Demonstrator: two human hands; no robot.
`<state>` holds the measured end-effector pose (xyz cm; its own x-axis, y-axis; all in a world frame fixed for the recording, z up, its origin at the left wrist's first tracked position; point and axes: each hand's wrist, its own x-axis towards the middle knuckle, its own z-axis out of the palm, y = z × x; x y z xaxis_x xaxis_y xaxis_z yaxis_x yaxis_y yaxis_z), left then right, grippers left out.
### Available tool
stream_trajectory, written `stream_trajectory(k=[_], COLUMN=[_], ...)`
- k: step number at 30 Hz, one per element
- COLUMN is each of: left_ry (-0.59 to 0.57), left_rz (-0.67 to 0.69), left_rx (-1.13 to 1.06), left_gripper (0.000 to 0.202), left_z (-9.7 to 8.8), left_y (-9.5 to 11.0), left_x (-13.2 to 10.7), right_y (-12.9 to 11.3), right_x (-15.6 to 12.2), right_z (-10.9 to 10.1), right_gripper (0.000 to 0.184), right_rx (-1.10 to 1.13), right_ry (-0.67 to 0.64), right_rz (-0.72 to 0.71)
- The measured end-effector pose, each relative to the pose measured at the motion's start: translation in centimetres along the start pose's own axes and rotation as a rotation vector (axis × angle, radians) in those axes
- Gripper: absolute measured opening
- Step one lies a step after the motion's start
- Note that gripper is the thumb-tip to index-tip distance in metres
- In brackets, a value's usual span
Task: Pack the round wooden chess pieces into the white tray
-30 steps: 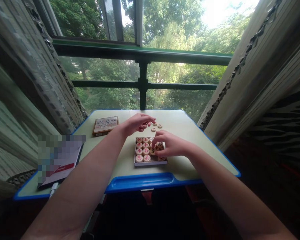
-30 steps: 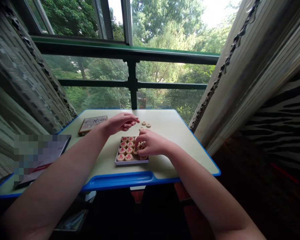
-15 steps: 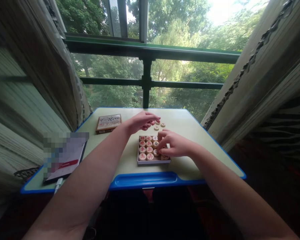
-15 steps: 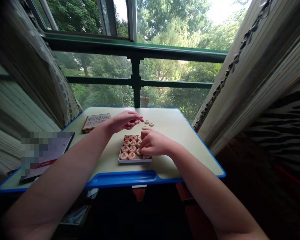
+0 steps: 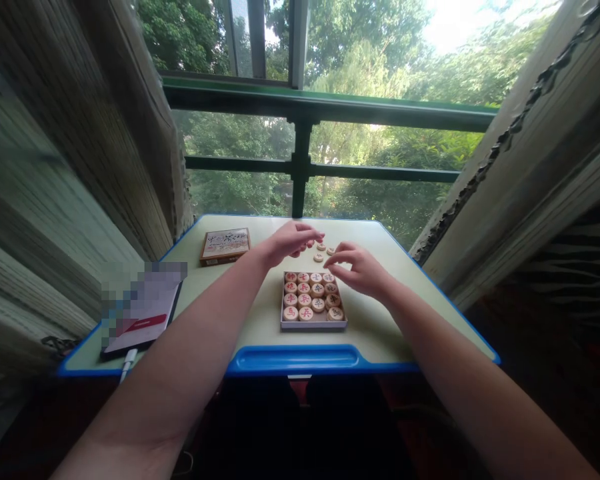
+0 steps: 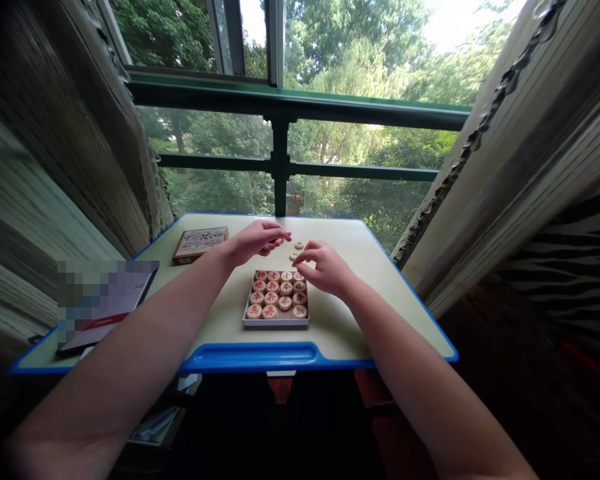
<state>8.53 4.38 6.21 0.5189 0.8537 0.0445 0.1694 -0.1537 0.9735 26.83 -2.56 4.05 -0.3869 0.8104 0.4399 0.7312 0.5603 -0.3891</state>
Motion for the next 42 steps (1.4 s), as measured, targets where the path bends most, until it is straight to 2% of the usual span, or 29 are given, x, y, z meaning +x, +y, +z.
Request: stream_trajectory(k=[2,4,6,8,10,17,20,24,28,32,35,38,42], left_ry=[0.131,0.205,0.236,0.183,0.101,-0.169,-0.17,-0.098,-0.016,-0.017,-0.023,-0.019,-0.013], left_rz=[0.085,0.175,0.211,0.224,0.174,0.171,0.143,0.098,0.054,0.055,0.086,0.103,0.098], left_rx=[0.173,0.403,0.586,0.659,0.643,0.472,0.49,0.563,0.635,0.639,0.647,0.649,0.638], left_gripper=[0.019,0.02,0.026,0.032,0.034,0.035,0.035,0.032,0.027,0.026,0.025,0.026,0.027], left_z=[-0.2,-0.4,-0.6,-0.7,-0.5,0.7,0.8,0.6,0.4,0.2,0.1,0.1,0.2], left_y=[-1.1,-2.4,-3.6,-4.5,-5.0,-5.7,-5.8,-5.5,-5.2,-5.2,-5.4,-5.5,-5.4], left_x=[0.6,1.2,1.7,2.0,2.2,2.9,3.0,2.8,2.3,2.2,2.2,2.3,2.3], right_y=[1.9,3.8,5.2,5.7,5.7,4.7,4.4,3.9,3.6,2.6,0.7,-1.6,-3.5], right_x=[0.4,0.7,0.9,1.0,1.1,1.1,1.0,0.7,0.5,0.3,0.0,-0.4,-0.9], right_z=[0.6,1.3,1.8,2.1,2.1,1.4,1.1,0.6,0.1,-0.6,-1.1,-1.1,-0.6], right_gripper=[0.022,0.027,0.033,0.035,0.033,0.018,0.023,0.026,0.021,0.014,0.014,0.016,0.015], right_rx=[-0.058,-0.135,-0.227,-0.289,-0.321,-0.282,-0.259,-0.262,-0.246,-0.248,-0.14,-0.036,-0.042], right_ry=[0.081,0.14,0.101,0.009,-0.062,-0.065,-0.097,-0.149,-0.187,-0.112,-0.071,-0.145,-0.241], right_rz=[0.1,0.198,0.267,0.288,0.283,0.312,0.352,0.371,0.346,0.288,0.165,0.022,-0.083])
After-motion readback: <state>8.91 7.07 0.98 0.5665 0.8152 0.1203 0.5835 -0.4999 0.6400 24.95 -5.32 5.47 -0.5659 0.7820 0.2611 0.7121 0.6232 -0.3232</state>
